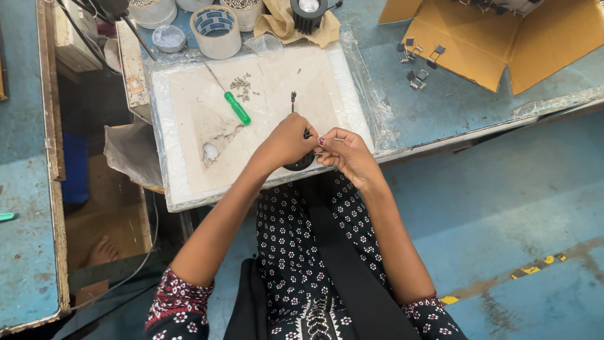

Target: The person assembles LED light fixtures by attaching a metal ring to the light head, applying adhesive tape, and securing a mounting bracket with a screwdriver. They handle multiple units, placing finished items aside.

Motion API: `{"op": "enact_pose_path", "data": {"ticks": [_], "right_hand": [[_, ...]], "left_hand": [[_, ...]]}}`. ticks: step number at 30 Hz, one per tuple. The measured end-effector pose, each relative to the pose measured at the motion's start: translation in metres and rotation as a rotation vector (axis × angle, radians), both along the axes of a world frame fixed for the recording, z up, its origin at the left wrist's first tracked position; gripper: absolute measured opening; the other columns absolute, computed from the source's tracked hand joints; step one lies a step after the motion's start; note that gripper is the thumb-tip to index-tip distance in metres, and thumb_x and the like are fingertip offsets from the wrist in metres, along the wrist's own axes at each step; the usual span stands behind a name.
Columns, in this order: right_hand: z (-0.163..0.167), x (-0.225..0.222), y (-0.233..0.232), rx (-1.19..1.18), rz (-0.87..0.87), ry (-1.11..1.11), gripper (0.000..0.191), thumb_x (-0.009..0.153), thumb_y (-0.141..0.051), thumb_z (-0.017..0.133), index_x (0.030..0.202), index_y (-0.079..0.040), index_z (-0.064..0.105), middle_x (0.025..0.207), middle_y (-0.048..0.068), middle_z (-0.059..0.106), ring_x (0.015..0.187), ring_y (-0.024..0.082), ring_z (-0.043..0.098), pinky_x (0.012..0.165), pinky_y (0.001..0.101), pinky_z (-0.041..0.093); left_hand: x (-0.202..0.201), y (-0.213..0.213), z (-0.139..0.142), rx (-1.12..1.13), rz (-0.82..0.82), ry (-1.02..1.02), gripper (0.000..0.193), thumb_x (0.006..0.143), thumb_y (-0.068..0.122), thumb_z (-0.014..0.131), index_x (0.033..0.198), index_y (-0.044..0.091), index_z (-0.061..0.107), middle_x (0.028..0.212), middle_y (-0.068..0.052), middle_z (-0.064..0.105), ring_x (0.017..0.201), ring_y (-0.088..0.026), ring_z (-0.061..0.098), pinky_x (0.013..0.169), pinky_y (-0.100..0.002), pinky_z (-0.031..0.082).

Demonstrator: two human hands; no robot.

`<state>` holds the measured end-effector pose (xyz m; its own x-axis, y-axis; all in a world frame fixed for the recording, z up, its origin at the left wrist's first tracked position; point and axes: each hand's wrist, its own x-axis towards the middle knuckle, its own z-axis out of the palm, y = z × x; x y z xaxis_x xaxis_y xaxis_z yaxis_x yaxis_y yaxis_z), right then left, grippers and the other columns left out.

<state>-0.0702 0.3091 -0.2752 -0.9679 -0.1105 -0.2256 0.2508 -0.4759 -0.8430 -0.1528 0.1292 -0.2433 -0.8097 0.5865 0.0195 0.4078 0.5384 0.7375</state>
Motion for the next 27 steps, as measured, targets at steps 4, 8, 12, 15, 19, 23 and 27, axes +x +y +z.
{"op": "enact_pose_path", "data": {"ticks": [4,8,12,15,19,23,27], "right_hand": [[-0.004,-0.001,0.000,-0.026,0.005,0.019,0.013,0.098,-0.009,0.070,0.095,0.002,0.064,0.086,0.015,0.072,0.071,0.016,0.072,0.063,0.0227,0.059],[-0.005,-0.001,-0.001,-0.035,0.003,0.036,0.012,0.097,-0.009,0.069,0.095,0.001,0.064,0.087,0.015,0.073,0.072,0.016,0.073,0.064,0.0225,0.060],[-0.005,0.000,-0.003,0.000,-0.006,0.030,0.011,0.098,-0.009,0.069,0.095,0.000,0.063,0.086,0.013,0.072,0.072,0.015,0.072,0.066,0.0223,0.060],[-0.003,0.000,-0.006,0.009,-0.007,0.031,0.010,0.098,-0.008,0.069,0.096,-0.001,0.062,0.086,0.012,0.071,0.072,0.015,0.072,0.067,0.0226,0.060],[0.001,0.007,-0.008,0.020,0.035,0.045,0.013,0.099,-0.012,0.067,0.098,-0.001,0.061,0.088,0.013,0.071,0.073,0.015,0.072,0.067,0.0233,0.060],[0.005,0.019,-0.009,-0.059,0.185,0.011,0.020,0.100,-0.021,0.060,0.102,-0.001,0.062,0.086,0.013,0.073,0.070,0.017,0.073,0.060,0.0246,0.061],[0.005,0.025,-0.012,0.004,0.255,-0.029,0.027,0.104,-0.022,0.057,0.103,0.004,0.065,0.083,0.014,0.073,0.065,0.016,0.072,0.057,0.0244,0.059]], "left_hand": [[-0.011,-0.001,-0.009,-0.029,-0.053,-0.072,0.023,0.080,0.024,0.076,0.089,0.003,0.079,0.101,-0.025,0.067,0.095,-0.036,0.068,0.085,-0.040,0.053],[-0.018,-0.003,-0.008,-0.068,-0.079,-0.254,0.021,0.082,0.018,0.069,0.095,0.004,0.078,0.084,-0.023,0.073,0.081,-0.033,0.074,0.076,-0.039,0.057],[-0.019,0.000,-0.007,-0.070,-0.081,-0.207,0.020,0.081,0.018,0.071,0.092,0.004,0.079,0.082,-0.022,0.073,0.079,-0.033,0.075,0.074,-0.039,0.058],[-0.016,0.004,-0.009,-0.120,-0.065,-0.134,0.020,0.082,0.022,0.074,0.088,0.004,0.080,0.087,-0.024,0.072,0.082,-0.035,0.073,0.077,-0.041,0.057],[-0.015,0.004,-0.011,-0.101,-0.086,-0.020,0.018,0.080,0.019,0.074,0.083,0.003,0.081,0.089,-0.025,0.071,0.084,-0.039,0.070,0.077,-0.044,0.056],[-0.018,0.002,-0.009,-0.138,-0.109,-0.116,0.019,0.083,0.018,0.070,0.086,0.002,0.080,0.086,-0.025,0.072,0.081,-0.037,0.072,0.077,-0.042,0.057],[-0.019,-0.001,-0.006,-0.134,-0.144,-0.136,0.018,0.083,0.017,0.069,0.088,0.001,0.078,0.083,-0.025,0.072,0.079,-0.035,0.074,0.076,-0.041,0.058]]}}
